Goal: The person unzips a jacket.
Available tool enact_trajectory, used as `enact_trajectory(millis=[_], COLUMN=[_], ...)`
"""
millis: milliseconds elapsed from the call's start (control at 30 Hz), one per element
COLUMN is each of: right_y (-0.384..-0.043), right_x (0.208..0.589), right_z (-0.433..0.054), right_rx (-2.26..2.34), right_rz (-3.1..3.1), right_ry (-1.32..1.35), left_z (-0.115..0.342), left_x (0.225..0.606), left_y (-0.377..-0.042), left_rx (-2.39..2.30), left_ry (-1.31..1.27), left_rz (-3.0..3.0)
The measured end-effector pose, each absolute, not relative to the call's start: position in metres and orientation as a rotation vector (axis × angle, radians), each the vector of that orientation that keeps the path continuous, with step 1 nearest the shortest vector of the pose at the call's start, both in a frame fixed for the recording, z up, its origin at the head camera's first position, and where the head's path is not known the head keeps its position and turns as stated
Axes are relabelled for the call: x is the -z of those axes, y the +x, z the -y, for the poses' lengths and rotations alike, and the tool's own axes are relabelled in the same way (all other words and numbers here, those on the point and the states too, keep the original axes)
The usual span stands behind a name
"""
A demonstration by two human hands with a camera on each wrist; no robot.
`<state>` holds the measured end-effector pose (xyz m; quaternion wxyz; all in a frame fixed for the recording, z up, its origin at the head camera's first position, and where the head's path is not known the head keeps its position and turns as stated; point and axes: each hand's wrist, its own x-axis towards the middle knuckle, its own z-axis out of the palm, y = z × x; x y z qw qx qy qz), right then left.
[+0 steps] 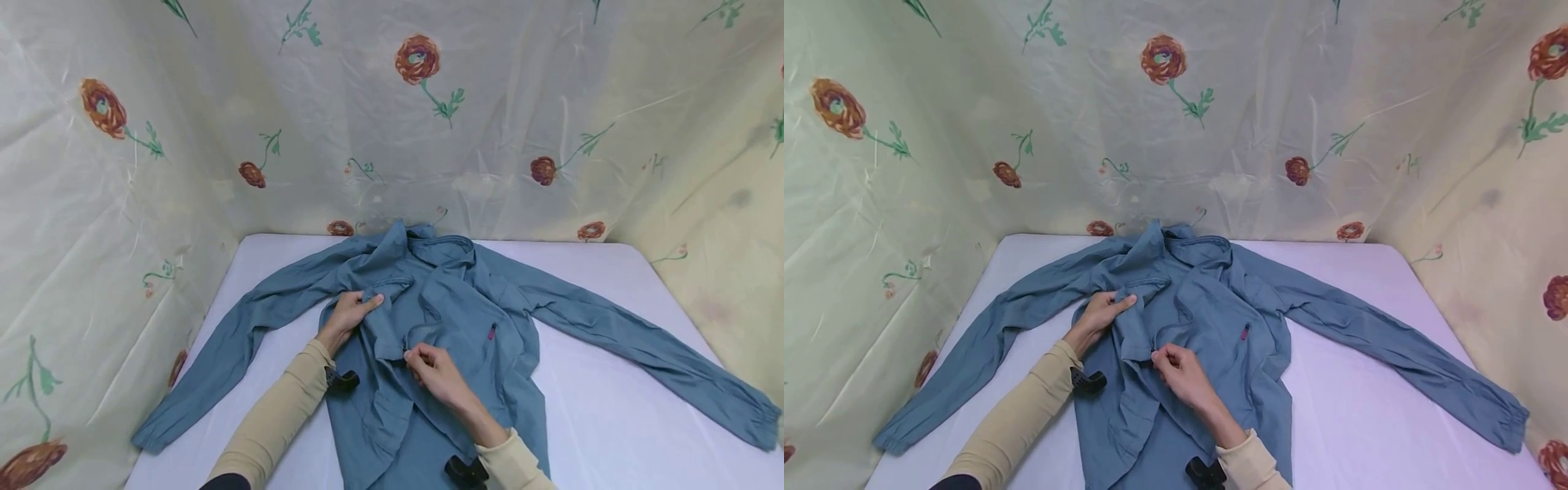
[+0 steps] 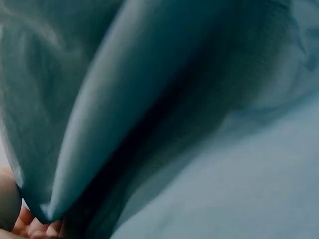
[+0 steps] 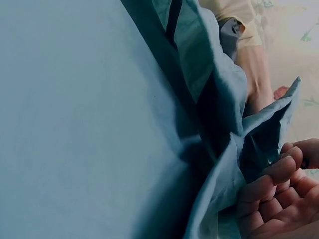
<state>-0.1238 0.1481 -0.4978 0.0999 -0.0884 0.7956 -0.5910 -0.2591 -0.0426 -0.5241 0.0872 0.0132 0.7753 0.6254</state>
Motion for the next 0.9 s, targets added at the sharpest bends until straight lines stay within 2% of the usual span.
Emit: enact_trajectory(millis=[233,433,533,700,900], right_y=[-0.115,-0.111,-0.107,-0.104,-0.102], right_x=[0.485,0.459,0.455,0.457,0.457], right_z=[-0.143,-0.135,-0.132,-0.130,-0.133], right_rx=[1.833,1.788,1.733,1.740,1.726], right_rz=[-2.344,-2.512,-2.610,-2.673,-2.635], right_ry=[-0.144,-0.180,-0.178,-0.101,-0.152], left_z=[0.046,0.033,0.025,0.016,0.019], left_x=[0.501,0.495,0.496,0.501,0.508], left_y=[-0.209,-0.170,-0.163,-0.156,-0.167], left_rx=[-1.726,-1.837,-1.896,-1.922,-1.986], left_ry=[0.030,0.067,0.112,0.191,0.164], left_rz=[-2.636,-2.086,-1.937,-2.144,-2.232])
